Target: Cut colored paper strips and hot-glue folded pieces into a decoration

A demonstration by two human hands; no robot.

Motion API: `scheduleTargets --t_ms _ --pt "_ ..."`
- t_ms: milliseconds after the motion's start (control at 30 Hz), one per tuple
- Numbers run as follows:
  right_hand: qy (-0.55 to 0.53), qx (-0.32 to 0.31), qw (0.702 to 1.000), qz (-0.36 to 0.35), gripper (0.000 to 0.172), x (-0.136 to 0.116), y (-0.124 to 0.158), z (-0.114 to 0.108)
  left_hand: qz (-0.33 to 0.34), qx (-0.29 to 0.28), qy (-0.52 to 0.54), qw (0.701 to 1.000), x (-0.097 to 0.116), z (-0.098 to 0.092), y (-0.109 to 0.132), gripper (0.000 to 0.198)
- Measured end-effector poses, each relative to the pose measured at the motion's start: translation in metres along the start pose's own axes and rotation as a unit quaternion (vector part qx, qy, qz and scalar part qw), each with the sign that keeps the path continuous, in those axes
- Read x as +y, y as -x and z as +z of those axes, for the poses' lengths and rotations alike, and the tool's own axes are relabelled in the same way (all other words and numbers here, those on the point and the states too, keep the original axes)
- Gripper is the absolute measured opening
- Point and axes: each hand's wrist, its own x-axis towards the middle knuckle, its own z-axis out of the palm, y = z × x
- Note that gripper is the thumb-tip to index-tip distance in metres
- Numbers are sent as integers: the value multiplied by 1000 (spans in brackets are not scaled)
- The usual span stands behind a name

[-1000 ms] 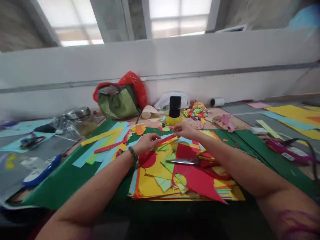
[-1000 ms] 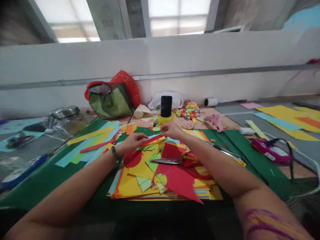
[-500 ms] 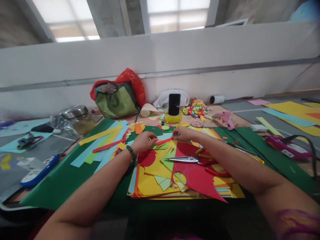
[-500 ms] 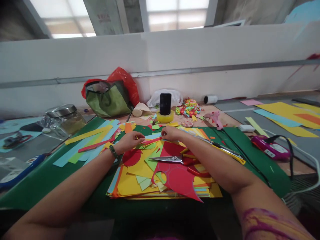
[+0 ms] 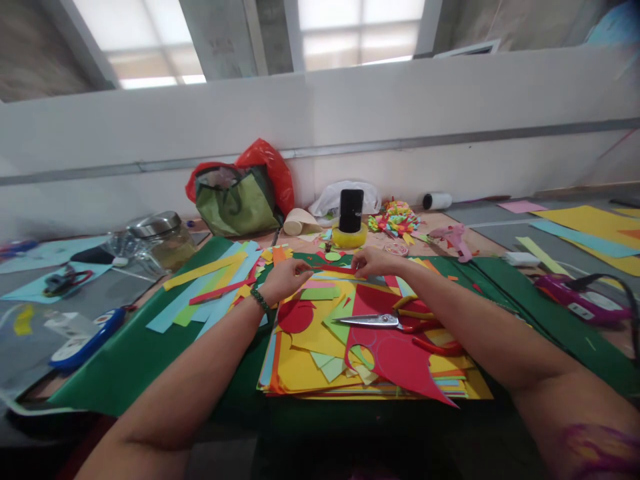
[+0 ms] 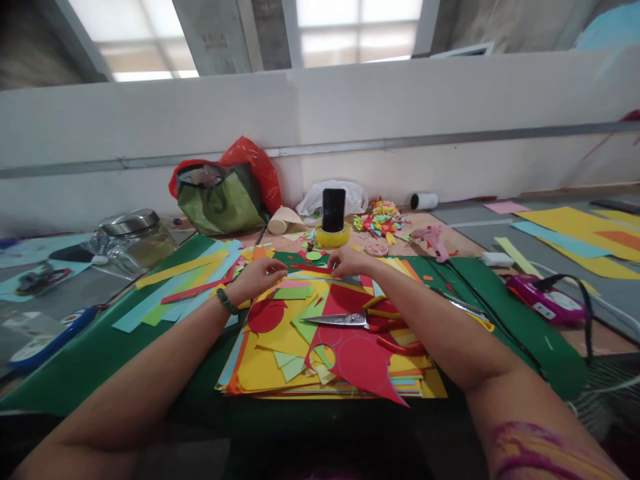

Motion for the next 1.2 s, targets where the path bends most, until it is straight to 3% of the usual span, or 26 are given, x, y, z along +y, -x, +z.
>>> scheduleTargets --t_ms 267,533,633,800,867,1000,1200 --pt "31 -5 999 41 36 15 2 -12 -58 42 -28 997 -17 -20 -7 29" --pt "36 61 997 5 37 14 21 -33 -129 33 -88 987 -35 -42 -4 26" --pt "3 59 998 -24 39 13 30 -40 -157 36 -107 981 -38 -48 -2 20" --pt "-22 79 996 -34 45 10 35 -43 -207 154 -141 956 -55 -75 0 41" --pt "-11 86 996 -26 46 8 35 -43 -237 177 -151 943 -65 -87 2 44" --pt "11 86 996 -24 44 5 36 -41 -276 136 -164 937 -82 -96 7 34" --pt "48 91 994 -29 34 11 31 -36 -275 32 -174 945 -92 -82 5 30"
